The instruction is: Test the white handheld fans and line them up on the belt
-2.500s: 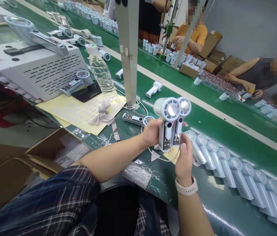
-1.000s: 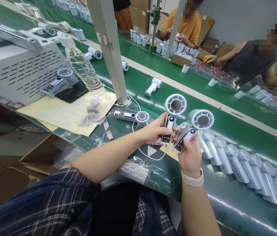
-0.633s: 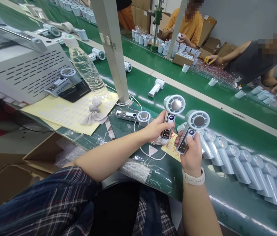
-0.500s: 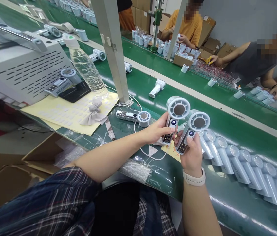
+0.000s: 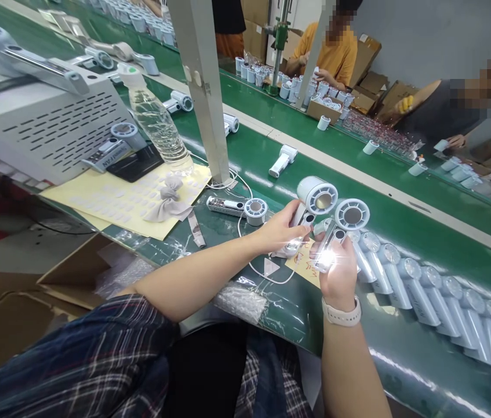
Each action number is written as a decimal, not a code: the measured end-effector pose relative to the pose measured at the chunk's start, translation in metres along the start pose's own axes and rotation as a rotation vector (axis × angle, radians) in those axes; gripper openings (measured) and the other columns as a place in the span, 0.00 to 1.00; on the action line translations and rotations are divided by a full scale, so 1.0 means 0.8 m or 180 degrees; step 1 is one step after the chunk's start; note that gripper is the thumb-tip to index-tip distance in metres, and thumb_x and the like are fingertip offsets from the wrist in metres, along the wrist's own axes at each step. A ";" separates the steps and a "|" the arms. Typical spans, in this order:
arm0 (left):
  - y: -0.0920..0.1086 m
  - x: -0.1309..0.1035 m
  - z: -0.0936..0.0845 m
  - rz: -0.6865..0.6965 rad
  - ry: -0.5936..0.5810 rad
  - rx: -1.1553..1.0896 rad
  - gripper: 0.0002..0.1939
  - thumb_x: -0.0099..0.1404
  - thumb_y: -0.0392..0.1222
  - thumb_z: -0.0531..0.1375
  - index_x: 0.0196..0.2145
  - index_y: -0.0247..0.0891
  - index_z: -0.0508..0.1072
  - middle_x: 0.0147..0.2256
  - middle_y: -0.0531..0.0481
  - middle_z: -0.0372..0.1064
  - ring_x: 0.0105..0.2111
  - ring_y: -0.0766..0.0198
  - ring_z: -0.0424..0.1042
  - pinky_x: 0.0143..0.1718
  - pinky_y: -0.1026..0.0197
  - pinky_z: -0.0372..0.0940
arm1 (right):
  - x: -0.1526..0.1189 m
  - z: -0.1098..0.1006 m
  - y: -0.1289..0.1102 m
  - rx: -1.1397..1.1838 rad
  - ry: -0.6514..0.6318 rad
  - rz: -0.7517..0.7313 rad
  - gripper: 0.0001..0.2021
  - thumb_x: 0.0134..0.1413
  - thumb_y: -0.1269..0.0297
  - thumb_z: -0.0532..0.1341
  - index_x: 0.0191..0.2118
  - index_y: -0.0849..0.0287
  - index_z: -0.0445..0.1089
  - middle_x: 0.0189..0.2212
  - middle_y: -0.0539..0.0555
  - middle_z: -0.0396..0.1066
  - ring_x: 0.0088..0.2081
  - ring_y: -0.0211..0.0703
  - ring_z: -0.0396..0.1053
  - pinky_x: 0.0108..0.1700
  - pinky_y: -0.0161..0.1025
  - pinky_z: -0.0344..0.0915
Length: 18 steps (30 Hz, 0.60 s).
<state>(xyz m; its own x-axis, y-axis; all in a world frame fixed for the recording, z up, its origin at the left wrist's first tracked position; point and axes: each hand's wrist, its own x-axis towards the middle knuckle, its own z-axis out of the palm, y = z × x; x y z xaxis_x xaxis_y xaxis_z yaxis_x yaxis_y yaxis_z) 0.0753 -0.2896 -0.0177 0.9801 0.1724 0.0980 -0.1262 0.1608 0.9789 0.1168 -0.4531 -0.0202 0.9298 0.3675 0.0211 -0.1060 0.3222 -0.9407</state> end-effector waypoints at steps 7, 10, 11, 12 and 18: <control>0.006 -0.002 -0.001 -0.0050 0.0140 0.0498 0.21 0.60 0.44 0.65 0.48 0.39 0.63 0.41 0.46 0.74 0.41 0.52 0.77 0.47 0.47 0.69 | 0.001 0.000 -0.001 0.0147 0.0101 0.0045 0.09 0.55 0.59 0.66 0.41 0.54 0.72 0.31 0.48 0.75 0.27 0.39 0.67 0.30 0.39 0.65; 0.009 -0.004 -0.002 -0.0045 0.0458 0.0826 0.27 0.57 0.48 0.70 0.48 0.39 0.63 0.44 0.43 0.74 0.42 0.49 0.76 0.45 0.47 0.68 | 0.001 -0.003 -0.001 0.0240 -0.0043 0.0036 0.09 0.57 0.57 0.66 0.40 0.54 0.72 0.29 0.48 0.74 0.25 0.39 0.67 0.27 0.38 0.64; 0.009 -0.004 -0.002 -0.0047 0.0535 0.0854 0.30 0.54 0.49 0.72 0.48 0.39 0.63 0.44 0.43 0.74 0.43 0.49 0.76 0.44 0.48 0.68 | 0.002 -0.005 -0.001 0.0293 -0.0156 0.0056 0.10 0.58 0.54 0.65 0.40 0.53 0.72 0.29 0.48 0.74 0.24 0.39 0.66 0.26 0.38 0.64; 0.009 -0.005 -0.002 -0.0064 0.0564 0.0810 0.32 0.53 0.51 0.74 0.47 0.40 0.62 0.43 0.43 0.74 0.42 0.49 0.76 0.43 0.49 0.68 | 0.002 -0.006 -0.002 0.0351 -0.0279 0.0101 0.12 0.60 0.50 0.64 0.40 0.53 0.72 0.29 0.49 0.73 0.23 0.39 0.66 0.25 0.39 0.64; 0.003 -0.009 0.001 -0.0139 -0.0045 -0.0541 0.25 0.64 0.60 0.63 0.44 0.43 0.56 0.34 0.49 0.75 0.26 0.59 0.75 0.26 0.57 0.68 | 0.000 -0.006 -0.008 0.0569 -0.0402 0.0522 0.23 0.61 0.38 0.61 0.44 0.53 0.78 0.41 0.56 0.80 0.39 0.51 0.77 0.41 0.50 0.76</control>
<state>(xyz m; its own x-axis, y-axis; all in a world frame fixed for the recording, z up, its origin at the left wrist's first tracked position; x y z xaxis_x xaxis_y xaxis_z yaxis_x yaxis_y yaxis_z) 0.0681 -0.2913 -0.0156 0.9871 0.1483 0.0596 -0.1062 0.3299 0.9380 0.1194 -0.4590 -0.0157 0.8448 0.5299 -0.0740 -0.3225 0.3940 -0.8606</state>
